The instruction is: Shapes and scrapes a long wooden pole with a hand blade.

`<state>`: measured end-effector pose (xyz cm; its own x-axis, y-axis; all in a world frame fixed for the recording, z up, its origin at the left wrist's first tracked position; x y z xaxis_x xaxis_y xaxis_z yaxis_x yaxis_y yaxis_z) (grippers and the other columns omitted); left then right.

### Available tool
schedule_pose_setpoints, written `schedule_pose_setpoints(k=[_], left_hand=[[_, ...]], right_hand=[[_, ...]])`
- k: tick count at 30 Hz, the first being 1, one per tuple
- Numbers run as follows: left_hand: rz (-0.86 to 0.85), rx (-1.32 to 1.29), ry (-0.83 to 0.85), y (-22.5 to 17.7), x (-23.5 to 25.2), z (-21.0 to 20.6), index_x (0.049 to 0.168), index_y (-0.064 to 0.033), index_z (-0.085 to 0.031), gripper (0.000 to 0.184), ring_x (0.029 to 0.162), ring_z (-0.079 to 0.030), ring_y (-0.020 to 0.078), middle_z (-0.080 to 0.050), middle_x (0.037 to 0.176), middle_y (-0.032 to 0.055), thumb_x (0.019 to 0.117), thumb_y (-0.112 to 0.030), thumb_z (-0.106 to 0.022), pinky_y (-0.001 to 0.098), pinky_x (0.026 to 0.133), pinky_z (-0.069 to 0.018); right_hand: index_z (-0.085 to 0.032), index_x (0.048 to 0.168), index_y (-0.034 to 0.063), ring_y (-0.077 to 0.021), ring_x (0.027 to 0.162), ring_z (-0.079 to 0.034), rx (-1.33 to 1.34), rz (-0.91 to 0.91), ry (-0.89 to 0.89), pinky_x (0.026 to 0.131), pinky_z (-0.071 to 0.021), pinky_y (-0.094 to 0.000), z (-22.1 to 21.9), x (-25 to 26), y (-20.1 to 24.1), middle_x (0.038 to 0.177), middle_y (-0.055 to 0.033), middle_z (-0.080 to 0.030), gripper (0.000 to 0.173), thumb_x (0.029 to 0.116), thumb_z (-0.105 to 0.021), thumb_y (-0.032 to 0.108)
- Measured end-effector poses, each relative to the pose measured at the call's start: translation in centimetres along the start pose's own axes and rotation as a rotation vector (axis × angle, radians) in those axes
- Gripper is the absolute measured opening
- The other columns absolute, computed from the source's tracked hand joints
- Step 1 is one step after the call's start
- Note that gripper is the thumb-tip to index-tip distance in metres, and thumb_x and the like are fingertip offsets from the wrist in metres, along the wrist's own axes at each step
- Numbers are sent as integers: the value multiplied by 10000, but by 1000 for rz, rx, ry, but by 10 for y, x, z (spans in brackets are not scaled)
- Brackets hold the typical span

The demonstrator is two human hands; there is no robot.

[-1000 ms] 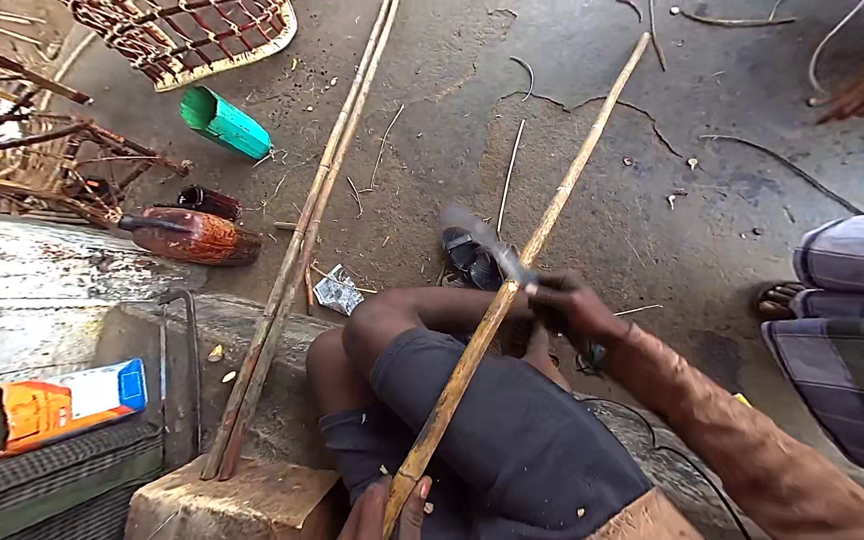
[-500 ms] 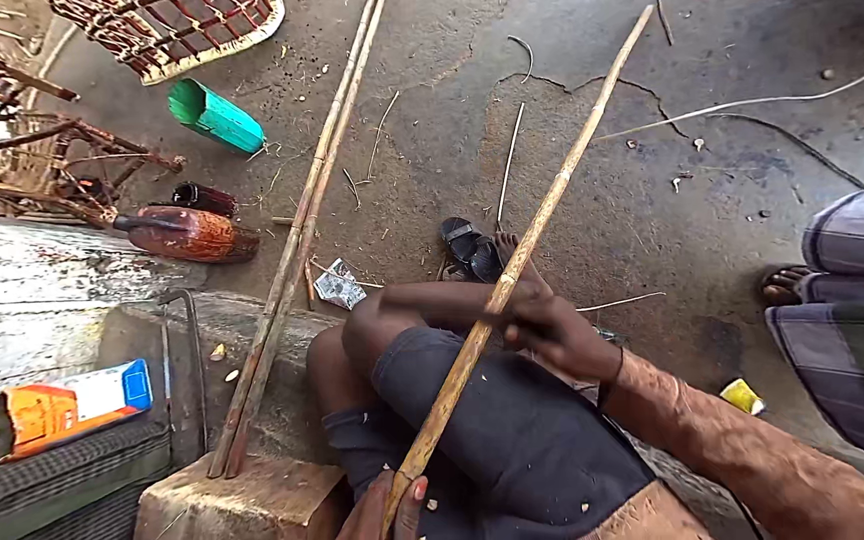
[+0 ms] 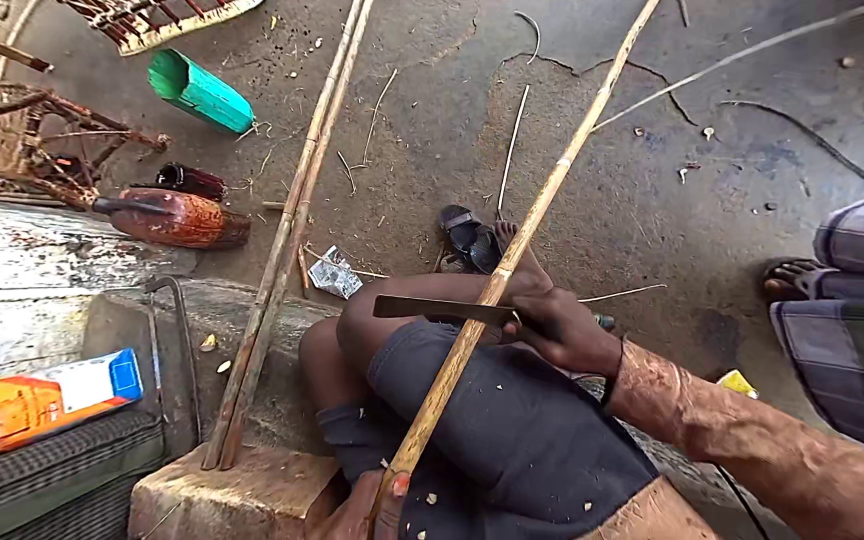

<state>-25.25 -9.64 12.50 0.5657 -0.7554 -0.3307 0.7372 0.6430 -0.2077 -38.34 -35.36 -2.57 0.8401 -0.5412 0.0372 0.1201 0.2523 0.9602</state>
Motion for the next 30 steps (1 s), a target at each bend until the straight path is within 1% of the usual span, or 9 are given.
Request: schedule_pose_setpoints(k=[4, 8, 11, 16, 20, 22, 25, 28, 30], left_hand=[[8, -32, 24, 3, 4, -2, 893, 29, -717, 609, 573, -678, 303, -675, 656, 166, 1079, -457, -401, 490, 535, -534], [36, -136, 155, 17, 0, -5, 912, 48, -699, 693, 566, -664, 311, -673, 677, 177, 1093, -502, -318, 525, 538, -533], [30, -54, 83, 9, 3, -6, 895, 34, -704, 654, 568, -670, 311, -661, 645, 168, 1092, -472, -340, 504, 539, -532], [7, -48, 72, 6, 9, -4, 879, 40, -704, 664, 552, -669, 303, -657, 629, 170, 1097, -460, -326, 488, 534, -533], [34, -23, 109, 4, 11, -2, 885, 36, -704, 645, 552, -672, 342, -654, 626, 176, 1098, -426, -309, 520, 525, -527], [33, -8, 112, 5, 12, -2, 885, 40, -707, 646, 562, -681, 348, -663, 635, 181, 1096, -416, -301, 523, 530, -531], [39, -63, 166, 11, 7, -6, 903, 51, -703, 672, 585, -682, 336, -678, 672, 185, 1104, -425, -274, 526, 558, -539], [43, -64, 140, 2, 14, -8, 905, 40, -704, 653, 568, -679, 338, -670, 651, 176, 1103, -418, -284, 534, 544, -534], [49, -125, 143, 5, 19, -7, 962, 50, -702, 596, 546, -666, 316, -669, 652, 163, 1096, -397, -332, 520, 539, -538]], right_hand=[[-626, 875, 47, -87, 455, -546, 325, -286, -266, 446, -513, -285, 26, 22, -45, 597, 2, -580, 246, 1026, -545, 224], [-667, 827, 75, -94, 488, -538, 69, -99, -117, 465, -476, -323, 13, 12, -24, 600, 14, -563, 328, 999, -554, 331], [-638, 884, 34, -108, 466, -559, 237, -213, -194, 453, -516, -309, 32, 30, -51, 600, -17, -585, 264, 1022, -550, 242], [-693, 884, 74, -128, 567, -591, 1, 18, 52, 523, -512, -373, -13, 11, 8, 667, -6, -604, 296, 986, -558, 316], [-590, 848, 64, -64, 443, -534, 461, -350, -373, 442, -510, -255, 25, 38, -59, 573, 23, -557, 263, 1049, -524, 220], [-655, 873, 32, -119, 483, -553, 356, -240, -257, 481, -515, -333, 14, 32, -38, 608, -14, -582, 273, 1009, -527, 231], [-668, 856, 48, -91, 468, -537, 172, -111, -157, 457, -484, -307, 22, 22, -38, 592, 9, -567, 276, 994, -555, 258], [-611, 854, 49, -86, 465, -547, 325, -281, -257, 458, -515, -290, 35, 31, -58, 592, 7, -571, 246, 1024, -550, 216], [-685, 914, 28, -148, 555, -602, 192, -147, -45, 524, -543, -381, 6, 15, -21, 678, -38, -624, 271, 1004, -563, 252]])
Point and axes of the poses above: each hand's wrist, its own x-axis towards the middle knuckle, its own z-axis out of the back of the hand, y = z × x, the point moved 6 cm from there along x, towards the middle knuckle
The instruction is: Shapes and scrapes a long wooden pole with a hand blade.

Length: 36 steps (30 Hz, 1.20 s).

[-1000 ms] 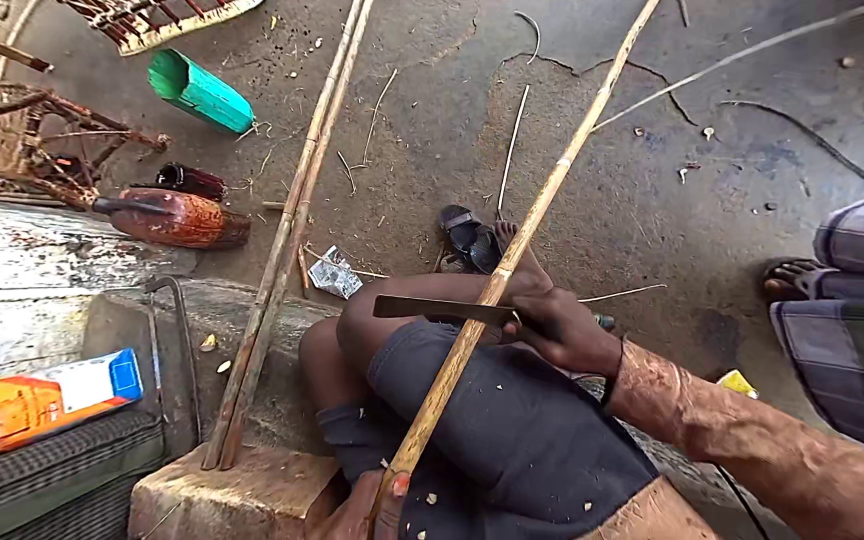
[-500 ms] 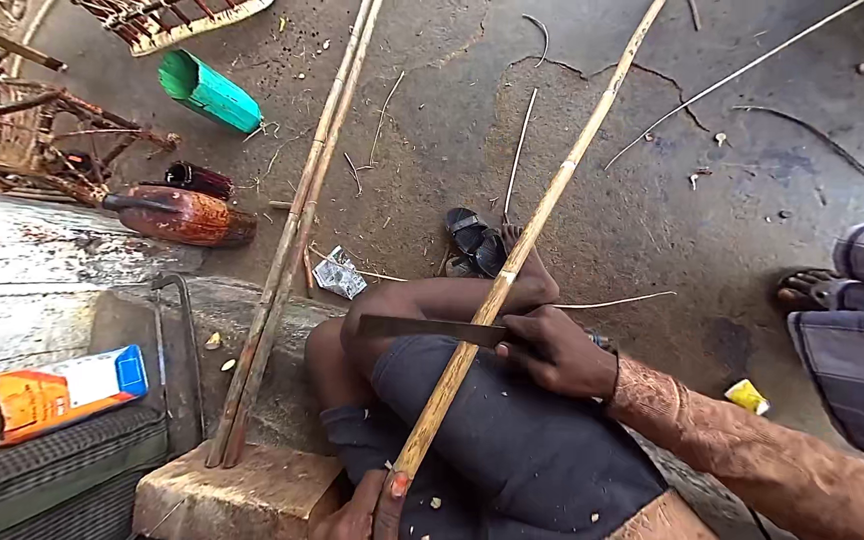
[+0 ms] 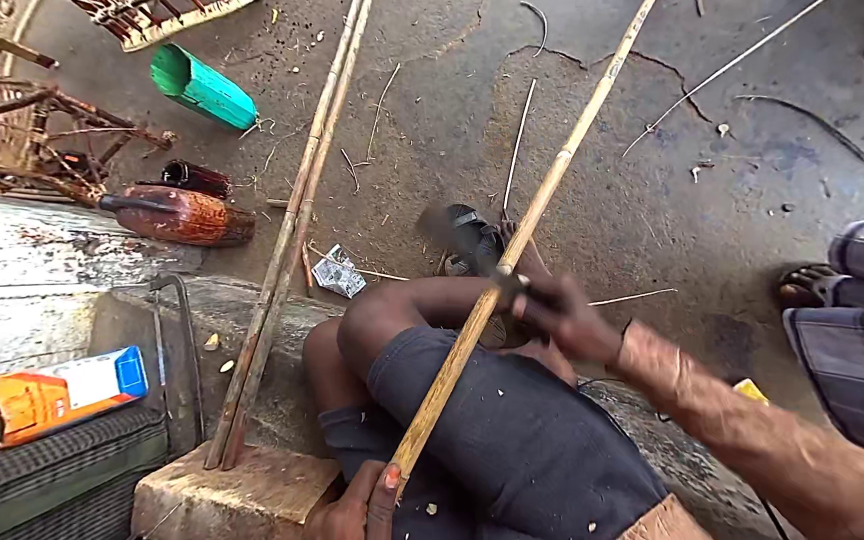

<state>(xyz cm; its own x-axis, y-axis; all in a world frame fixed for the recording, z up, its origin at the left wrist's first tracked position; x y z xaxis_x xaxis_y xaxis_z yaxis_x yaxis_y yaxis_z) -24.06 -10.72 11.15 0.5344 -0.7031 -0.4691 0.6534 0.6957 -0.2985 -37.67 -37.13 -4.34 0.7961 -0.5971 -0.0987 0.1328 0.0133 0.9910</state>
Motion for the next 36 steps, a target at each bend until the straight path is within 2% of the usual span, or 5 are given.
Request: schedule_pose_setpoints(k=[6, 11, 21, 26, 36], left_hand=[[-82, -29, -186, -11, -5, 7, 1099, 86, -692, 519, 691, -728, 280, -746, 868, 197, 890, -382, -773, 435, 651, -611], [-97, 129, -302, -23, -11, 5, 1075, 68, -725, 385, 731, -746, 260, -759, 894, 189, 968, -298, -673, 393, 668, -608], [-51, 169, -301, -23, -22, 1, 1114, 74, -724, 421, 734, -750, 297, -755, 906, 202, 990, -315, -625, 442, 653, -608], [-56, 163, -294, -27, -17, 3, 1125, 69, -726, 414, 723, -747, 310, -755, 910, 203, 991, -306, -614, 455, 631, -604], [-78, 81, -221, -23, -4, 9, 1147, 67, -729, 435, 719, -745, 347, -761, 907, 202, 1012, -311, -564, 522, 645, -598]], right_hand=[[-611, 849, 65, -67, 478, -548, 142, -96, -247, 472, -517, -276, 29, 24, -34, 600, 24, -573, 251, 1025, -552, 234], [-690, 857, 63, -141, 562, -600, -215, 213, 47, 513, -520, -383, -20, -10, 12, 651, -19, -605, 318, 992, -548, 313], [-595, 834, 48, -68, 437, -538, 209, -68, -291, 434, -510, -272, 34, 21, -46, 569, 16, -561, 256, 1023, -529, 207], [-656, 830, 72, -142, 512, -572, -318, 336, 43, 461, -484, -384, -14, -9, 7, 606, -7, -565, 353, 991, -518, 354], [-670, 887, 28, -80, 529, -572, 44, 115, -136, 520, -522, -316, 11, 25, -25, 635, 1, -600, 287, 1001, -532, 252]])
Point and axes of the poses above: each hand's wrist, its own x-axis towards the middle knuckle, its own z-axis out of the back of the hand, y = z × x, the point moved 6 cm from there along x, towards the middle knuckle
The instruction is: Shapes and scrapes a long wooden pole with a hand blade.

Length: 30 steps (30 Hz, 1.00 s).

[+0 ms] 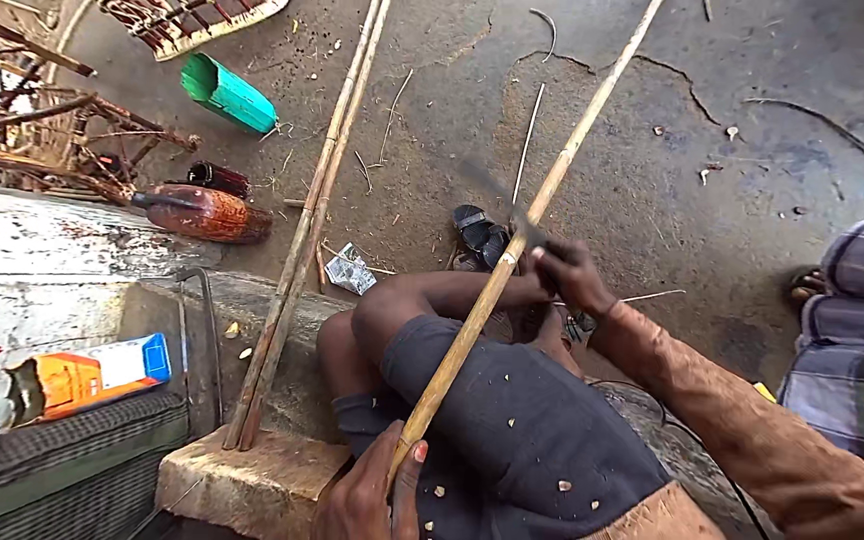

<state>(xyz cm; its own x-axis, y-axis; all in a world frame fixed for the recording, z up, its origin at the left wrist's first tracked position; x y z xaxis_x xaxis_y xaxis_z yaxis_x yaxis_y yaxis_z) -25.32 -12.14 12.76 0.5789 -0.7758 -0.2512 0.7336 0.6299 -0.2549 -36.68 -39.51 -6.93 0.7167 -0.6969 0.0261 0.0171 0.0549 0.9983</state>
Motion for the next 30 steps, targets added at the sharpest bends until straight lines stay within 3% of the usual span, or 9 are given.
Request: schedule_pose_setpoints(k=[5, 9, 12, 13, 17, 19, 22, 25, 30], left_hand=[[12, -11, 47, 2, -1, 1, 1118, 50, -734, 454, 653, -716, 331, -735, 807, 182, 1034, -336, -510, 518, 587, -576], [13, -47, 93, 8, 2, -4, 1094, 20, -735, 490, 597, -690, 301, -707, 734, 143, 1059, -380, -456, 510, 563, -569], [25, -78, 120, 12, 5, -6, 1066, 16, -732, 518, 562, -669, 283, -679, 683, 123, 1067, -396, -418, 509, 543, -558], [28, -74, 129, 11, 3, -6, 1064, 14, -731, 524, 556, -665, 281, -674, 673, 117, 1069, -401, -409, 508, 539, -555], [23, -97, 171, 14, 5, -8, 1042, 13, -724, 529, 534, -654, 279, -659, 643, 109, 1076, -400, -395, 504, 529, -549], [17, -133, 201, 17, 8, -8, 1025, 33, -721, 519, 509, -640, 269, -652, 626, 112, 1078, -370, -398, 486, 513, -545], [16, -147, 248, 18, 11, -8, 1009, 44, -709, 540, 500, -631, 263, -642, 617, 117, 1088, -362, -362, 479, 513, -543], [53, -207, 293, 18, 15, -10, 993, 42, -704, 522, 503, -622, 237, -639, 621, 107, 1091, -328, -349, 442, 520, -539], [116, -319, 388, 22, 5, -12, 986, 59, -694, 520, 485, -591, 192, -632, 621, 94, 1090, -307, -339, 404, 510, -527]], right_hand=[[-669, 853, 67, -146, 566, -595, -263, 160, 155, 522, -512, -398, -31, -26, 38, 650, -20, -589, 371, 999, -503, 364], [-634, 849, 58, -73, 466, -534, 50, -55, -98, 458, -506, -293, 3, 0, -5, 588, 19, -562, 262, 997, -553, 259], [-708, 961, 47, -150, 682, -652, -203, 78, 113, 644, -574, -416, -30, -24, 35, 756, -33, -660, 345, 1017, -508, 322], [-692, 914, 67, -165, 648, -650, -273, 146, 142, 594, -555, -439, -35, -29, 37, 712, -31, -641, 372, 1017, -491, 363], [-643, 858, 68, -98, 482, -554, 9, -34, -9, 465, -517, -321, -1, 2, -3, 607, -3, -581, 278, 997, -543, 286], [-714, 919, 44, -159, 606, -617, -118, 20, 108, 578, -545, -413, -22, -16, 31, 703, -40, -637, 276, 981, -569, 271], [-723, 955, 52, -139, 688, -656, -177, 140, 159, 641, -569, -409, -30, -22, 32, 778, -32, -680, 328, 1005, -525, 308], [-638, 863, 42, -94, 459, -551, 108, -74, -119, 448, -519, -307, 7, 16, -20, 594, -1, -577, 277, 1018, -524, 242], [-680, 868, 31, -107, 533, -567, -85, -26, 1, 526, -495, -341, 3, -3, -2, 628, -17, -587, 334, 999, -548, 308]])
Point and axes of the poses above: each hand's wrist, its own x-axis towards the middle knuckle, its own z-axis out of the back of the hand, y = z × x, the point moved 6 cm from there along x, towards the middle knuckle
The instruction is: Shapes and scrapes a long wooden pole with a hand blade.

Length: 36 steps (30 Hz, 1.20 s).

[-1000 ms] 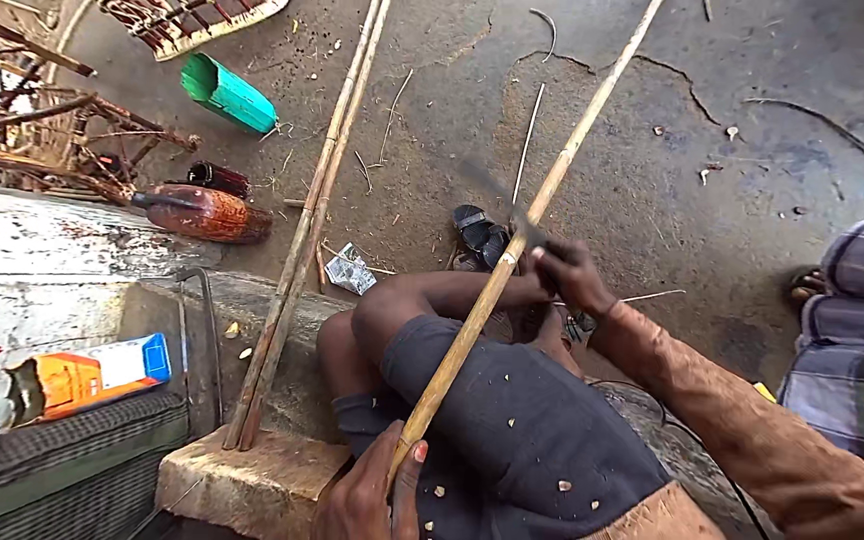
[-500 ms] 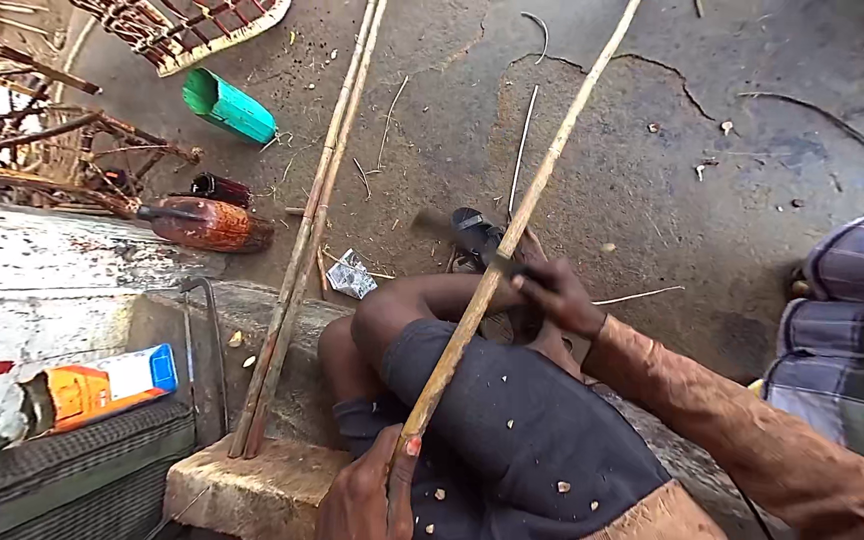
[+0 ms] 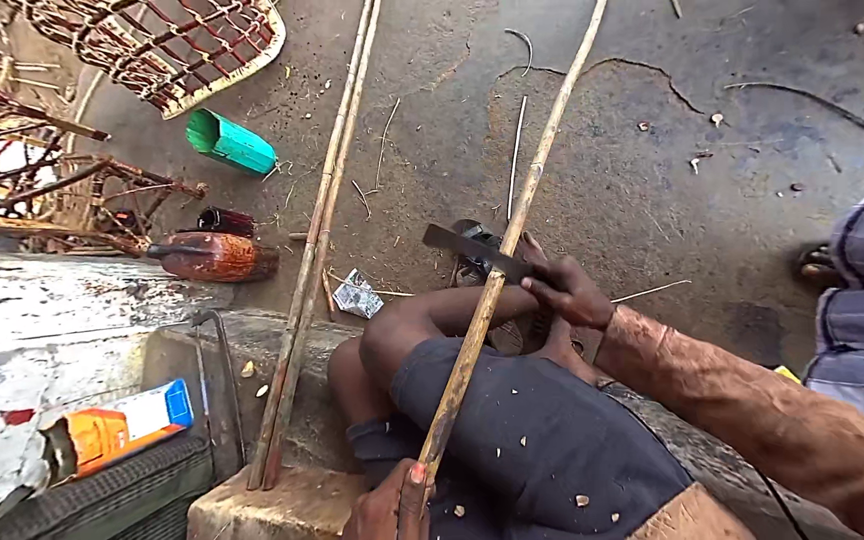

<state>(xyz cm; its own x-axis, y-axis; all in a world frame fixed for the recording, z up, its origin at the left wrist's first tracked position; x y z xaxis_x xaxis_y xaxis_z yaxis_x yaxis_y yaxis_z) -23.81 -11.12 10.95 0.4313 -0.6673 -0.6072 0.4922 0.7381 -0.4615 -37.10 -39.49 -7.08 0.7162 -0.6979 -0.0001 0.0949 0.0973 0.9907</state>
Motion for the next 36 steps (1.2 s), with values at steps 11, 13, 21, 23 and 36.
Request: schedule_pose_setpoints(k=[11, 13, 21, 23, 36], left_hand=[[7, 255, -170, -6, 2, -3, 1056, 33, -722, 520, 561, -673, 332, -666, 654, 155, 1076, -363, -385, 547, 552, -552], [0, 277, -217, -10, 1, -2, 1121, 59, -698, 606, 589, -682, 340, -687, 692, 168, 1015, -510, -517, 565, 570, -551], [-47, 40, -141, -2, 5, 6, 1137, 54, -704, 381, 531, -642, 216, -697, 730, 140, 982, -290, -652, 423, 544, -569], [-38, 44, -125, 0, 4, 3, 1144, 56, -697, 383, 520, -635, 211, -690, 720, 138, 996, -292, -636, 420, 538, -567], [26, -240, -8, 7, 14, 0, 1131, 31, -661, 315, 473, -553, 97, -602, 629, 17, 1009, -254, -602, 294, 473, -509]], right_hand=[[-638, 817, 56, -105, 501, -560, 116, -75, 2, 492, -513, -326, -10, 15, -5, 610, -15, -581, 305, 1008, -562, 281], [-701, 851, 51, -131, 582, -597, -23, 81, 151, 567, -530, -391, -29, -2, 33, 657, -18, -611, 324, 986, -561, 310], [-703, 886, 45, -140, 593, -604, 33, -13, 82, 576, -539, -390, -32, -4, 24, 683, -29, -625, 294, 988, -566, 285], [-720, 921, 54, -142, 642, -641, -93, 137, 182, 607, -551, -420, -45, -17, 39, 720, -28, -656, 322, 988, -550, 319], [-610, 848, 41, -83, 429, -514, 325, -192, -169, 427, -485, -283, 24, 39, -16, 571, 9, -557, 271, 1040, -470, 173]])
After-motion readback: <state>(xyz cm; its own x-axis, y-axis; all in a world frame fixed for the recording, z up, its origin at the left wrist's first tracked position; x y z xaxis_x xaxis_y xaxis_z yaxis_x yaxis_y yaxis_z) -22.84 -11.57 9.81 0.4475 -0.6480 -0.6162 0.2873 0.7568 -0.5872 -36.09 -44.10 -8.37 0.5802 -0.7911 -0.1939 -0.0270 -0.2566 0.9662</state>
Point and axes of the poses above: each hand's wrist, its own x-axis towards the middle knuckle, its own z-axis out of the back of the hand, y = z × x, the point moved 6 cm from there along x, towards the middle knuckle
